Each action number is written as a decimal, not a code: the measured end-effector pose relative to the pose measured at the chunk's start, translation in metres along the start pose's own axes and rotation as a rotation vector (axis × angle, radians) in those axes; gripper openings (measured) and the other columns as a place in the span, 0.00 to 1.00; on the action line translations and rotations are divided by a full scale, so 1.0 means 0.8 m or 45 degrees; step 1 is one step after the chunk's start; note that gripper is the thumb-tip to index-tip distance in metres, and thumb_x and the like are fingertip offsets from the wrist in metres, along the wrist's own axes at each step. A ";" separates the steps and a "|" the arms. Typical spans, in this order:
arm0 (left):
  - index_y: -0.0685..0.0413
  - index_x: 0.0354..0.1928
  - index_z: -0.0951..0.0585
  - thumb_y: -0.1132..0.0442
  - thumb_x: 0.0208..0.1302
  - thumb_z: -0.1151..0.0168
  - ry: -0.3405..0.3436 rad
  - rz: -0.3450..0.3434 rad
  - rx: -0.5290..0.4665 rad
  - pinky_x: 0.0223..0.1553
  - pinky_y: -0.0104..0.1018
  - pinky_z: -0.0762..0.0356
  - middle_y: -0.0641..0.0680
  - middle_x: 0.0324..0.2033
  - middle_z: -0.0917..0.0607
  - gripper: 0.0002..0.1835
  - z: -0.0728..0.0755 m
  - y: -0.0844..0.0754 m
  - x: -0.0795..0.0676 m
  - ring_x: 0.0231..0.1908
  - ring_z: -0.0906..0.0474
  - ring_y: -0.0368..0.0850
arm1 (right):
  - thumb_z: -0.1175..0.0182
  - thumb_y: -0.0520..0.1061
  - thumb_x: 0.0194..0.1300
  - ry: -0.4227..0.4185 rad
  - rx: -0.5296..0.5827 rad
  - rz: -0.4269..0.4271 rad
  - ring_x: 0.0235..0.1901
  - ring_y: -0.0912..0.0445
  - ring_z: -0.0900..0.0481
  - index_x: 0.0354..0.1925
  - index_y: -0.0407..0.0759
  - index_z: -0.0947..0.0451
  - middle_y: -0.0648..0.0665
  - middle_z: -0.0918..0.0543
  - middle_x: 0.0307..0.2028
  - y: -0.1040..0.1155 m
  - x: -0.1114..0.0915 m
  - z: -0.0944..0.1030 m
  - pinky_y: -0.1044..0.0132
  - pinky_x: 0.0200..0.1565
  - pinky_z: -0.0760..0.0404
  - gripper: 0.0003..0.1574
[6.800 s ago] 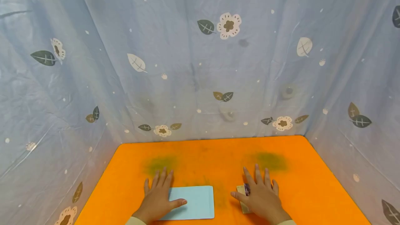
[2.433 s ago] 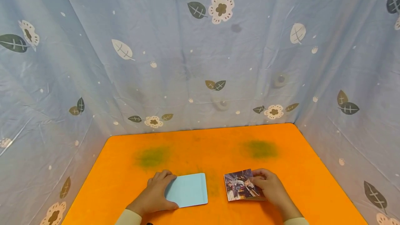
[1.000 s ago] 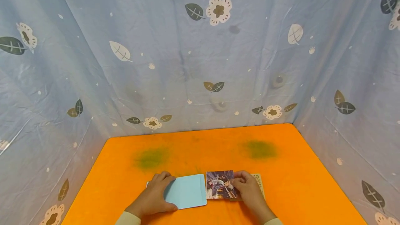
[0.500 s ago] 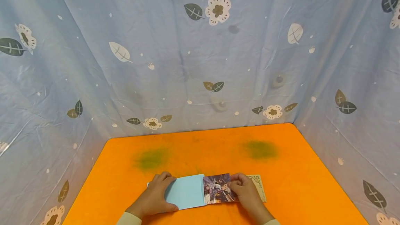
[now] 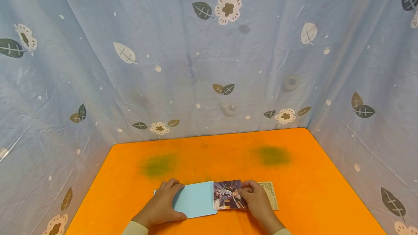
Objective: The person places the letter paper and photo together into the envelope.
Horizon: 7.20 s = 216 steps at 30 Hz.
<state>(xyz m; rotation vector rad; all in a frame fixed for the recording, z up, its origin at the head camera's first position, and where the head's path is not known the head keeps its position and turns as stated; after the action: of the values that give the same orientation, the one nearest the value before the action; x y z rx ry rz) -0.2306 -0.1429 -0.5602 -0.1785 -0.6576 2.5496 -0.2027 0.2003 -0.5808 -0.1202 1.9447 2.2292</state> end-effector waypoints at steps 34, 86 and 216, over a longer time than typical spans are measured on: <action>0.55 0.71 0.20 0.31 0.46 0.15 0.025 0.040 -0.004 0.53 0.56 0.24 0.51 0.62 0.25 0.54 0.000 -0.002 0.002 0.54 0.33 0.54 | 0.31 0.41 0.75 0.089 -0.337 0.071 0.38 0.51 0.14 0.59 0.27 0.15 0.45 0.11 0.41 0.019 -0.015 0.004 0.57 0.36 0.14 0.22; 0.57 0.72 0.21 0.33 0.46 0.14 0.017 0.025 -0.023 0.53 0.54 0.23 0.52 0.63 0.26 0.55 -0.003 0.001 0.001 0.54 0.33 0.54 | 0.41 0.42 0.84 0.474 0.051 0.007 0.33 0.46 0.14 0.62 0.20 0.20 0.40 0.14 0.36 0.006 -0.020 -0.039 0.54 0.36 0.10 0.23; 0.54 0.73 0.21 0.33 0.47 0.14 0.015 0.026 -0.075 0.50 0.56 0.21 0.53 0.64 0.26 0.54 -0.004 0.004 0.001 0.56 0.33 0.55 | 0.36 0.50 0.82 -0.046 -0.130 -0.063 0.45 0.47 0.16 0.67 0.29 0.22 0.42 0.14 0.51 0.004 -0.012 0.077 0.55 0.41 0.15 0.29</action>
<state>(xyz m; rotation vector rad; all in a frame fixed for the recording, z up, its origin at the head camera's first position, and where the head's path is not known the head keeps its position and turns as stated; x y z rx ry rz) -0.2321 -0.1436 -0.5644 -0.2213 -0.7301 2.5486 -0.1906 0.2603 -0.5675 -0.1392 1.7906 2.2827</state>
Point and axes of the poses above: each hand's wrist, its own x-axis towards the middle knuckle, its own z-axis out of the back of the hand, y = z × x, the point moved 4 cm from there along x, towards the middle knuckle
